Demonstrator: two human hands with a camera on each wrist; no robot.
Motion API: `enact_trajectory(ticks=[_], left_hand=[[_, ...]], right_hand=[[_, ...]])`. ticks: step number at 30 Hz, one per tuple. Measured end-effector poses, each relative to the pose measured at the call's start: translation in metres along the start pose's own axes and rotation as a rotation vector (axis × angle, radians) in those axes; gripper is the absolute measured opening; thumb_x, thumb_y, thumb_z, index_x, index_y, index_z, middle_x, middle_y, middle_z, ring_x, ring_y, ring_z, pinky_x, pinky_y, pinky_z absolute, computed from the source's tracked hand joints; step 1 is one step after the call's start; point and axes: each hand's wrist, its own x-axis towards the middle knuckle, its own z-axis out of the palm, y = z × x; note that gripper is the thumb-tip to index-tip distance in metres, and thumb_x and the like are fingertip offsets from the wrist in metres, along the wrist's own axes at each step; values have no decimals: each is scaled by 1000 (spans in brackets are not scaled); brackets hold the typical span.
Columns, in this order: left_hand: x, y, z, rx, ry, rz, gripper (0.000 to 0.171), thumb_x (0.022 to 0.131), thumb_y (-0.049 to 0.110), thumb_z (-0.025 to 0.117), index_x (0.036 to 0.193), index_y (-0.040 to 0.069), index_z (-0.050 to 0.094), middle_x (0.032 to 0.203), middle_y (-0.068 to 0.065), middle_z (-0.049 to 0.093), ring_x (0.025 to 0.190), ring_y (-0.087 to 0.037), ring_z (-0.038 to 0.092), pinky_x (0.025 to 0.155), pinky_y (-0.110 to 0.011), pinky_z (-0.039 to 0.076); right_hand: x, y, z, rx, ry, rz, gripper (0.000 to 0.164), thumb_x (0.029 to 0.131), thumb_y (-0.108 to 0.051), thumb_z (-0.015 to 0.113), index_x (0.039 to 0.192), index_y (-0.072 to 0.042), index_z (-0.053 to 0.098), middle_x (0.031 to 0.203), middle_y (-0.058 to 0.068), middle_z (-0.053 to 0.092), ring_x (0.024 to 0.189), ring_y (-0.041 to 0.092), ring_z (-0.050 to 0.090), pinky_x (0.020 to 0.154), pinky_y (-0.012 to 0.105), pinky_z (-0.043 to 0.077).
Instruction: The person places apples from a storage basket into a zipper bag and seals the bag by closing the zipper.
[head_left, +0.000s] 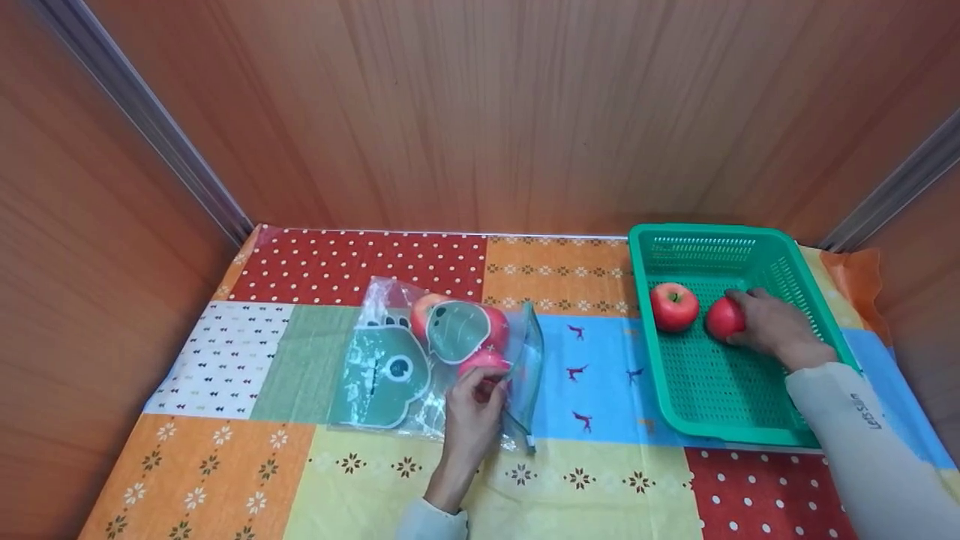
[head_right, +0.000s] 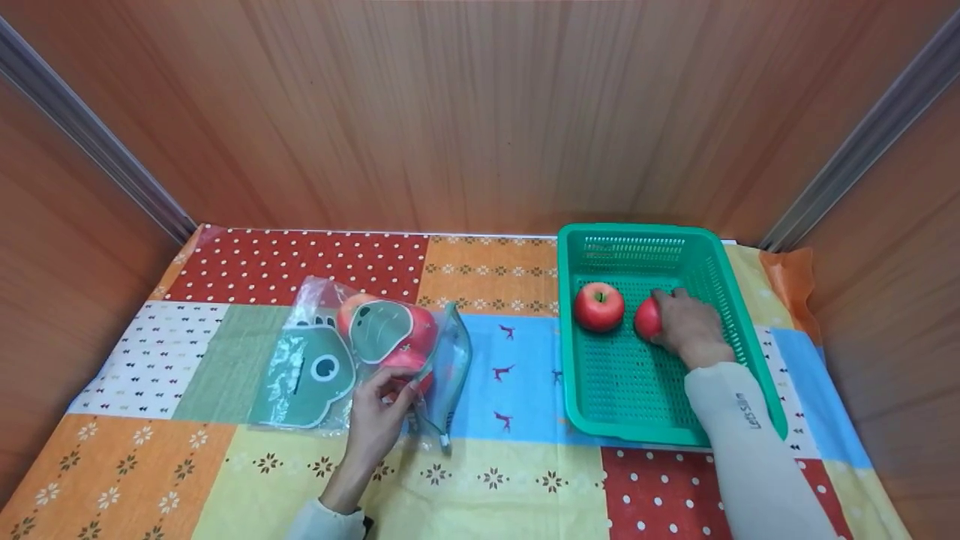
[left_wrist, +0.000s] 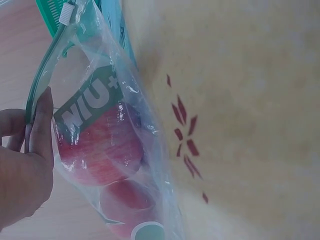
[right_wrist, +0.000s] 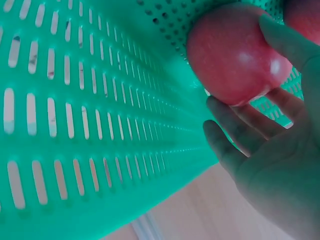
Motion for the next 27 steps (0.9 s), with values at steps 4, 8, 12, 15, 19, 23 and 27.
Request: enact_trajectory(ticks=[4,8,12,15,19,23,27], left_hand=[[0,0,0,0,-3,4,21,95,-2,73,112,9,77,100,-5,71,83,-15,63,76,-22,57],[1,-1,1,18,3,7,20,95,-3,74,111,9,77,99,-7,71,82,-15,63,75,-22,57],[0,-1,1,23,-1,12,21,95,-3,73,112,9,77,100,-6,71,82,-15,63,75,-23,57],[0,0,1,14,-6,9,22,96,-2,73,113,10,77,100,-4,71,83,-16,63,75,-23,57],[0,-1,1,8,-6,5,22,96,-2,72,114,10,77,100,-3,71,85,-17,63,76,-22,56],[0,-2,1,3,-1,-4,23,96,-3,72,114,11,77,101,-3,71,86,-17,63,77,-22,56],[-1,-3,1,-5,5,-2,23,96,-3,72,114,10,77,102,-3,71,86,-17,63,78,-22,57]], right_hand=[[1,-1,2,1,8,3,87,86,-15,87,153,11,37,132,43,49,119,64,49,89,74,54],[1,-4,4,-7,35,-4,85,85,-15,88,151,12,40,129,42,52,116,62,51,88,73,54],[0,-6,5,-25,45,4,85,84,-15,88,149,12,42,128,42,53,114,61,53,88,73,54],[-1,-8,5,-37,43,6,86,82,-14,90,149,13,43,126,42,53,113,61,54,87,72,55],[-4,-10,6,-38,33,1,87,80,-14,91,148,12,45,123,41,54,111,61,55,85,71,56],[-6,-13,7,-56,28,-9,84,80,-14,91,147,12,47,120,40,56,108,58,57,84,70,56],[-8,-18,8,-67,25,-2,83,81,-14,91,147,11,47,120,39,57,107,57,57,84,69,56]])
